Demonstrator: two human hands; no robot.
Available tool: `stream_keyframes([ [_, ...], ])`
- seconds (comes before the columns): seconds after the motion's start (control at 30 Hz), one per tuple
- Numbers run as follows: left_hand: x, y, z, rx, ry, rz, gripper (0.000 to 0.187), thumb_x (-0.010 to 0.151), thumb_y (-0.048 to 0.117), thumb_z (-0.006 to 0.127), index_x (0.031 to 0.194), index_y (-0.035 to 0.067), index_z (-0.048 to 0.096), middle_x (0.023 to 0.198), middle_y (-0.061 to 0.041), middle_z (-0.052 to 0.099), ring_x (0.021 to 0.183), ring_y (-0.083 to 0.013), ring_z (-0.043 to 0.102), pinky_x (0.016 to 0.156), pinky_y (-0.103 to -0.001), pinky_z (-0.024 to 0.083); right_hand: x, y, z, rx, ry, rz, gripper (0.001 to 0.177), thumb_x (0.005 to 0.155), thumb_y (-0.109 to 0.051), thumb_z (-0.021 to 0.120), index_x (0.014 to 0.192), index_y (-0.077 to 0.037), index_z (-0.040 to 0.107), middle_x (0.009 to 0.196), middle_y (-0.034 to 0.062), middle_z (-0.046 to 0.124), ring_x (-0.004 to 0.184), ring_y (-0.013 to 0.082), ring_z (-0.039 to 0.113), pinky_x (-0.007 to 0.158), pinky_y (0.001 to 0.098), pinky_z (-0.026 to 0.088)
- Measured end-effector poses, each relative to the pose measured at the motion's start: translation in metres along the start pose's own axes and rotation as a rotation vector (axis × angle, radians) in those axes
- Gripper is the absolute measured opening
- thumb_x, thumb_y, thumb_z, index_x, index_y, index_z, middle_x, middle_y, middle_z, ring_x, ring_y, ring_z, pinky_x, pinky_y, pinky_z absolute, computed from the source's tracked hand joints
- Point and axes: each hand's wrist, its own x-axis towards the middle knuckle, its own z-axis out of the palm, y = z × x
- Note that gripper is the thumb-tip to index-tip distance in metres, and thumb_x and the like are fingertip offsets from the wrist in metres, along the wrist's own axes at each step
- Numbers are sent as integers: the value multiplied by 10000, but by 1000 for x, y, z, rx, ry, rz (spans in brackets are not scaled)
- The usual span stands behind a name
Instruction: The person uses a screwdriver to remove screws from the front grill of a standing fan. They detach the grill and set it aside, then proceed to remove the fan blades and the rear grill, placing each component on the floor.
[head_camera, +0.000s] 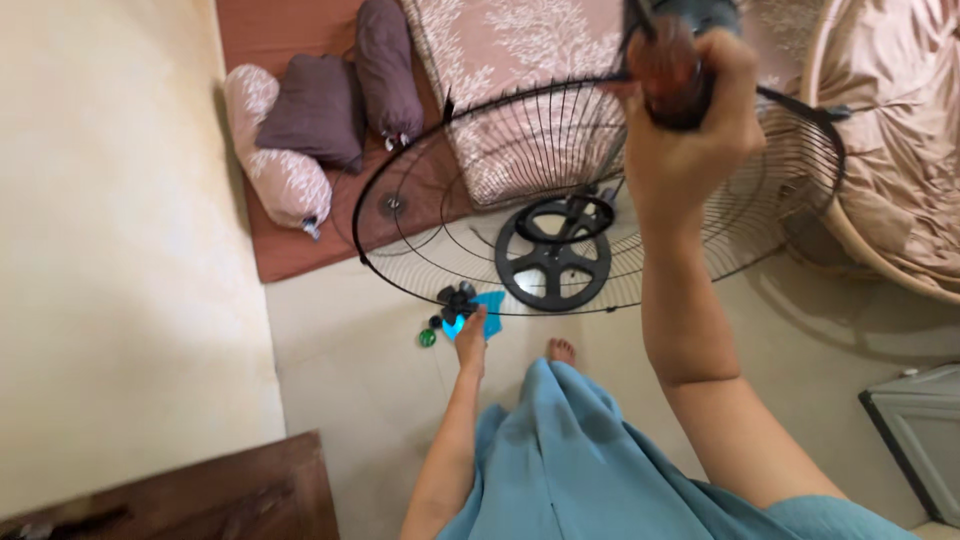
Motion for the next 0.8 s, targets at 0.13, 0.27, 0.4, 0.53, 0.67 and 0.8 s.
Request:
stream_keyframes([
  [0.13, -8, -13, -78, -30, 178, 340, 494, 1097, 441, 524, 945, 25, 740, 948, -89, 609, 840, -171, 567, 705, -289, 469, -10, 12, 57, -38, -90, 7, 409, 849, -208, 1012, 1004, -60, 663, 877, 73, 706, 746, 270, 706, 695, 366, 557],
  [0.27, -4, -6, -162, -307, 461, 274, 356, 1074, 343, 477, 945, 29, 584, 1010, -102, 513, 848, -184, 574, 665, -345, 590, -47, 44, 104, -190, -338, 158, 380, 821, -352, 998, 889, -99, 723, 849, 69, 785, 736, 288, 751, 651, 389, 542],
  [0.4, -3, 17, -254, 106, 805, 237, 407, 1080, 336, 518, 884, -21, 519, 999, -170, 535, 817, -339, 585, 696, -475, 555, -94, 85, 136, -231, -587, -78, 395, 781, -340, 983, 888, -90, 697, 789, 97, 710, 697, 278, 665, 603, 394, 497],
  [0.53, 0, 50, -333, 405, 920, 210, 388, 1083, 351, 584, 950, -13, 587, 1044, -234, 567, 915, -446, 586, 799, -546, 475, -153, 114, 137, 330, -1143, 493, 272, 899, -135, 814, 1116, -38, 681, 883, 60, 657, 757, 111, 577, 681, 288, 485],
  [0.67, 18, 97, -375, 546, 891, 259, 404, 1030, 397, 672, 937, 5, 636, 1035, -215, 585, 917, -407, 607, 829, -511, 510, -210, 134, 129, 613, -1304, 1169, 462, 799, 33, 696, 1239, 26, 557, 1091, 174, 728, 930, 285, 759, 754, 428, 651],
  [0.8, 56, 136, -355, 626, 922, 296, 259, 1004, 283, 634, 1027, 25, 630, 1050, -173, 588, 917, -358, 613, 869, -516, 490, -271, 167, 137, 604, -1290, 1461, 485, 838, 85, 596, 1305, 124, 471, 1229, 315, 670, 992, 455, 722, 775, 528, 643],
])
